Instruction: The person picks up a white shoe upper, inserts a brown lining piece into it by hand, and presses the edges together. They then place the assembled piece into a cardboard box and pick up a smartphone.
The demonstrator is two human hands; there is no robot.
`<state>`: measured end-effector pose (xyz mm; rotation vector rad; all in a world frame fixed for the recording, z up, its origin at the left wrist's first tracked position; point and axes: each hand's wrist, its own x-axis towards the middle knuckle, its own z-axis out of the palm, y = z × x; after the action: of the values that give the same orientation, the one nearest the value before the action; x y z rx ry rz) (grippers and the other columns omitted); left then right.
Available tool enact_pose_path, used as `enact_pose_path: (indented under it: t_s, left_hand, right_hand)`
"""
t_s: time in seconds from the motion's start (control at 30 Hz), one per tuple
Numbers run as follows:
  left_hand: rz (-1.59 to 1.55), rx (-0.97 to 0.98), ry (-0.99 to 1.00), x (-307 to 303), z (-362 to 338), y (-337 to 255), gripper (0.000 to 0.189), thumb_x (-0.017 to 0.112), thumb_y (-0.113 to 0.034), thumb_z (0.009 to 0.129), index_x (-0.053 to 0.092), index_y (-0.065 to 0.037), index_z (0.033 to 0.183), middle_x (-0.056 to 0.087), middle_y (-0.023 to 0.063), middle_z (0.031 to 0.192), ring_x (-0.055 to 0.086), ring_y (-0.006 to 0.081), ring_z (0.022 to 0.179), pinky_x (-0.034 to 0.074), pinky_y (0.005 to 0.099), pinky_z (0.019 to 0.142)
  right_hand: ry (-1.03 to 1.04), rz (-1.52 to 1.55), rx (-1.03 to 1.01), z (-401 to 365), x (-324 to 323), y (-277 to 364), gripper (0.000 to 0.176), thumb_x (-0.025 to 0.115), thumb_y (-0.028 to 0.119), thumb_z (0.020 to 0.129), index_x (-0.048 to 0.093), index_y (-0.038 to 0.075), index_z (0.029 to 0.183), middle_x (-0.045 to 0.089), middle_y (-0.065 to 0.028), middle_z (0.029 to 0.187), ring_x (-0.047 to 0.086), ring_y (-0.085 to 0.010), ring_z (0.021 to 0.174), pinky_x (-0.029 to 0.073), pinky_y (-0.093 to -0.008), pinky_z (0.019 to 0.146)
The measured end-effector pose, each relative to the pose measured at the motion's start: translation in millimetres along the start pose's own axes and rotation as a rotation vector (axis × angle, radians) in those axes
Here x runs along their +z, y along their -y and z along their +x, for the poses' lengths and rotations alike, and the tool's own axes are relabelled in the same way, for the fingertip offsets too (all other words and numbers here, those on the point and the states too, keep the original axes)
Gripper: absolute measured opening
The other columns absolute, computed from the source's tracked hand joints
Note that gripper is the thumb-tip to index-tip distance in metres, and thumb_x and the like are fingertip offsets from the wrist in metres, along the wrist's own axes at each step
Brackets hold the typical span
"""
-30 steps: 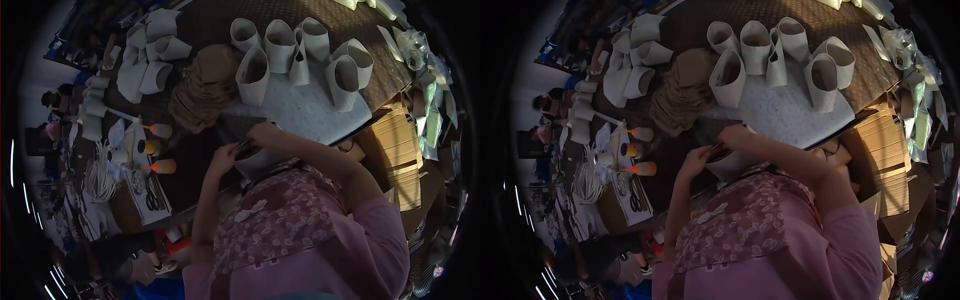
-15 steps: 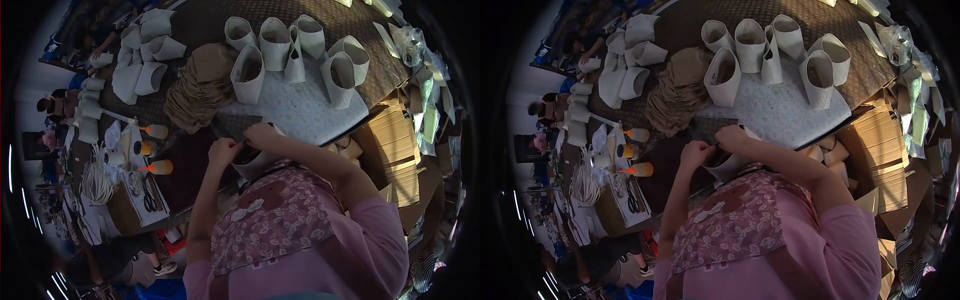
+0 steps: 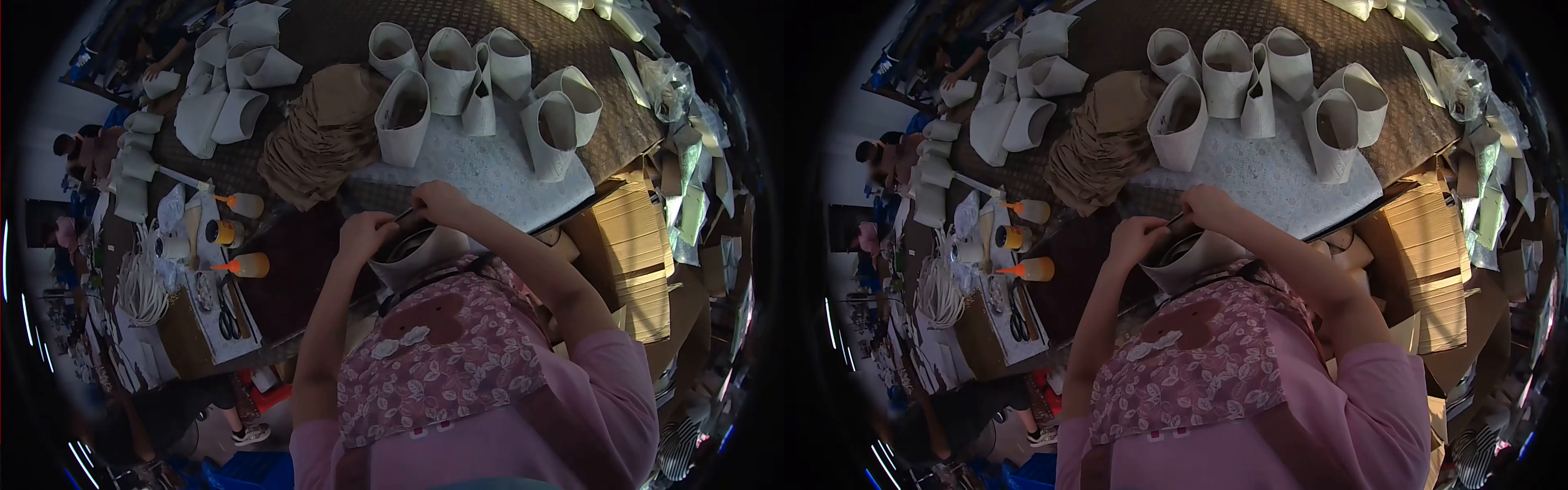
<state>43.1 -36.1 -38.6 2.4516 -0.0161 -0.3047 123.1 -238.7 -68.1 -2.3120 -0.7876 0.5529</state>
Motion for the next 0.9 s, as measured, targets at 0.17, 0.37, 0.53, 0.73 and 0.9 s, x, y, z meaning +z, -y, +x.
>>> enact_pose_path:
  t_s: [0.17,0.37,0.53,0.73,0.9]
  left_hand:
    - [0.100,-0.087,0.088,-1,9,0,0.019,0.067,-0.028,0.081,0.073,-0.012,0.090,0.070,0.0117,0.086,0.067,0.0300,0.083,0.053,0.0401,0.075]
    - [0.089,0.040,0.029,13,18,9,0.025,0.068,-0.032,0.079,0.073,-0.010,0.090,0.070,0.0121,0.083,0.068,0.0305,0.081,0.052,0.0389,0.072]
    - [0.135,-0.002,0.050,17,26,16,0.025,0.067,-0.032,0.081,0.073,-0.011,0.093,0.069,0.0122,0.082,0.067,0.0307,0.080,0.052,0.0397,0.072]
    - [-0.052,0.078,0.065,18,27,8,0.025,0.064,-0.032,0.084,0.072,-0.010,0.091,0.069,0.0125,0.087,0.066,0.0312,0.086,0.052,0.0415,0.076]
    - [0.056,0.050,0.100,19,33,7,0.025,0.063,-0.032,0.085,0.072,-0.011,0.094,0.069,0.0122,0.092,0.065,0.0328,0.088,0.051,0.0426,0.077]
  right_hand:
    - [-0.059,-0.087,0.056,1,9,12,0.016,0.071,0.018,0.072,0.063,0.007,0.081,0.067,-0.0127,0.082,0.065,-0.0340,0.081,0.051,-0.0446,0.071]
    - [-0.081,-0.137,0.058,4,19,11,0.016,0.071,0.018,0.073,0.063,0.007,0.082,0.067,-0.0125,0.087,0.064,-0.0343,0.085,0.051,-0.0457,0.073]
    - [-0.197,0.065,0.015,-2,8,2,0.017,0.069,0.017,0.076,0.065,0.007,0.090,0.068,-0.0133,0.089,0.064,-0.0365,0.087,0.052,-0.0439,0.075]
    - [-0.043,0.054,0.109,-4,-1,-9,0.027,0.067,0.019,0.074,0.071,0.007,0.099,0.069,-0.0177,0.092,0.066,-0.0372,0.087,0.053,-0.0440,0.079]
    - [0.002,-0.044,0.202,0,-2,6,0.021,0.066,0.020,0.075,0.074,0.007,0.089,0.069,-0.0191,0.085,0.067,-0.0357,0.083,0.053,-0.0440,0.077]
